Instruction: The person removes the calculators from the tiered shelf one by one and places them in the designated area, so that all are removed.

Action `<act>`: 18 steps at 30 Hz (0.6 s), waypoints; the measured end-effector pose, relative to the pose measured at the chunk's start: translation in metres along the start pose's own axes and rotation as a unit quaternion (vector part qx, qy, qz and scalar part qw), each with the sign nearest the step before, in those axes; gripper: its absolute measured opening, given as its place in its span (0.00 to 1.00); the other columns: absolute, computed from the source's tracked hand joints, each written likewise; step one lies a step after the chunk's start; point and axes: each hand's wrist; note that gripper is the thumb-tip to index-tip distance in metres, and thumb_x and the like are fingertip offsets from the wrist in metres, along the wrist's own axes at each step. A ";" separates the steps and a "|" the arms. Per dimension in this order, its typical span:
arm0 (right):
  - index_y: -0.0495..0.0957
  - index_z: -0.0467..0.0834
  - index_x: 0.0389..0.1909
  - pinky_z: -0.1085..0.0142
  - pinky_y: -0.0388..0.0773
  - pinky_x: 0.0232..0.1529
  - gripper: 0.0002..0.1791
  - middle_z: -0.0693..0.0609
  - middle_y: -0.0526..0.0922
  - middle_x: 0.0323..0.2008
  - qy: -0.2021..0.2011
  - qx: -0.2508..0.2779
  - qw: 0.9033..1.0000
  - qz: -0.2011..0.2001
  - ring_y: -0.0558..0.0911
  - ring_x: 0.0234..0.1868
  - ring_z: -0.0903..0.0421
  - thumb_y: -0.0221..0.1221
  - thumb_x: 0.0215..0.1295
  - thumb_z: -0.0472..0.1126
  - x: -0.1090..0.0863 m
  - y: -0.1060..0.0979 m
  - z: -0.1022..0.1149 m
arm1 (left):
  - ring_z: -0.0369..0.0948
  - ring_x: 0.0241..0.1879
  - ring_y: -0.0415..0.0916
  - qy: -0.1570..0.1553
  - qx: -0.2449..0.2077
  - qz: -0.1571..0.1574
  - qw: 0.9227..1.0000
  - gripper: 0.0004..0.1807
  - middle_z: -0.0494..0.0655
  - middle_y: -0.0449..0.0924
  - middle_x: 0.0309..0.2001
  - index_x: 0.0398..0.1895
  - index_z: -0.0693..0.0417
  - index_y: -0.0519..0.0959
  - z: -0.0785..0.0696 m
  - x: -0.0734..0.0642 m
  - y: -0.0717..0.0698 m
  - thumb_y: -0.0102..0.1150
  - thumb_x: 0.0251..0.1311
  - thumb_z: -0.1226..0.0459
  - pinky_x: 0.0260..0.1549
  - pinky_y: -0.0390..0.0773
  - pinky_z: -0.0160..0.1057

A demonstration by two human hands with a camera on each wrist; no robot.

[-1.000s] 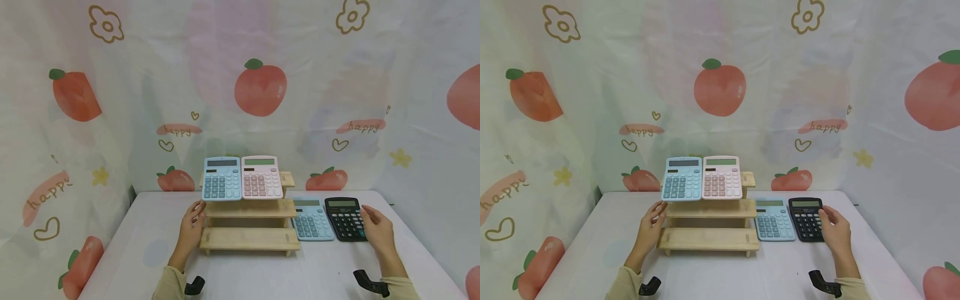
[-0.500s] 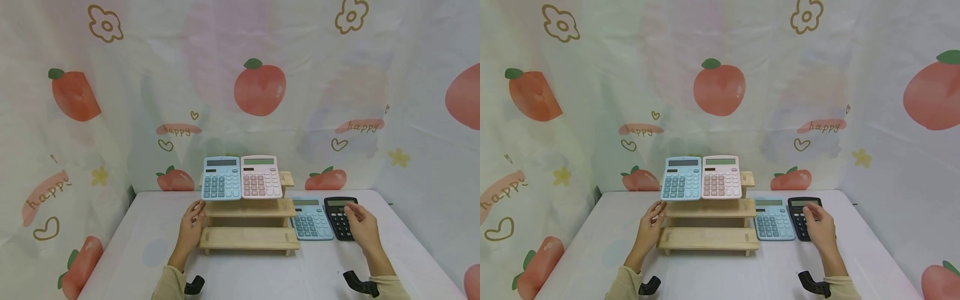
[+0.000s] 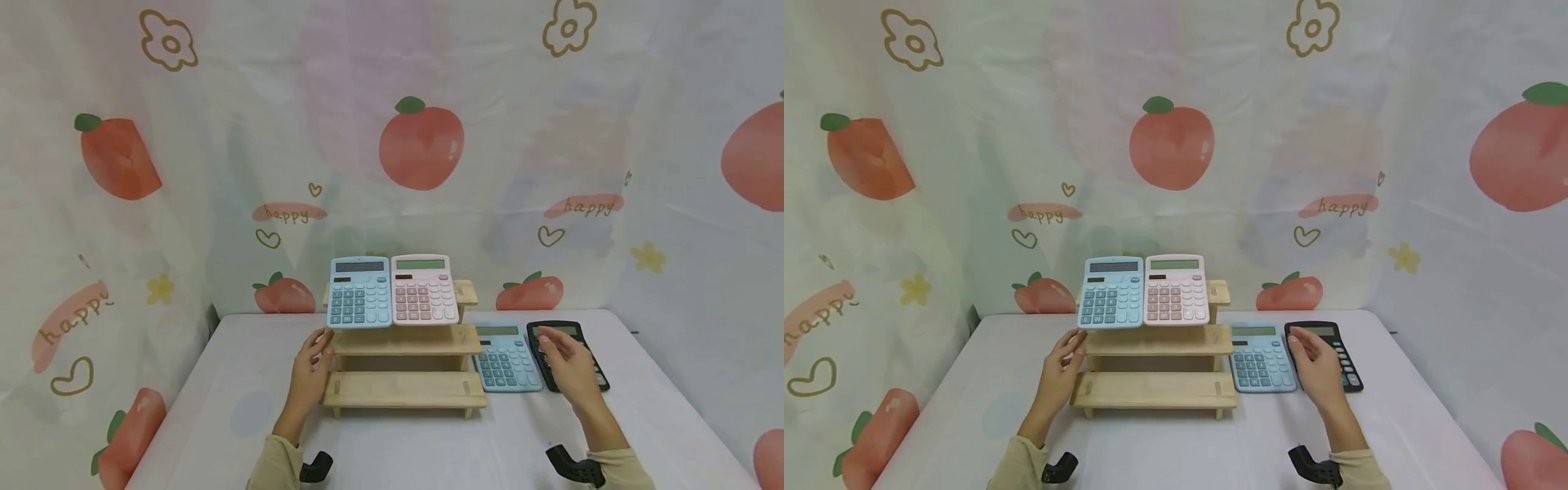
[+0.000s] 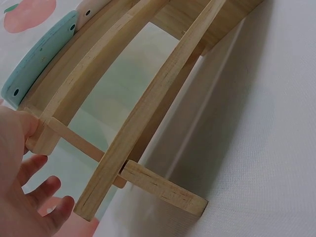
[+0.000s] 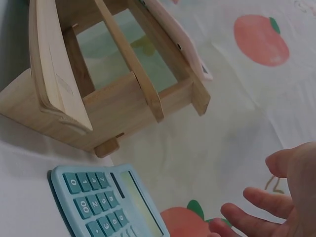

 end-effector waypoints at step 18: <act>0.70 0.37 0.69 0.75 0.78 0.46 0.24 0.34 0.80 0.61 -0.033 0.051 0.996 0.073 0.78 0.45 0.74 0.47 0.81 0.47 0.003 0.038 0.033 | 0.59 0.71 0.66 -0.004 -0.002 -0.005 1.000 0.21 0.58 0.68 0.72 0.67 0.62 0.75 -0.001 -0.001 0.002 0.51 0.74 0.66 0.55 0.73 0.60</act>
Point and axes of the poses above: each hand's wrist, its own x-axis towards the middle knuckle, its own y-axis out of the palm, z = x × y
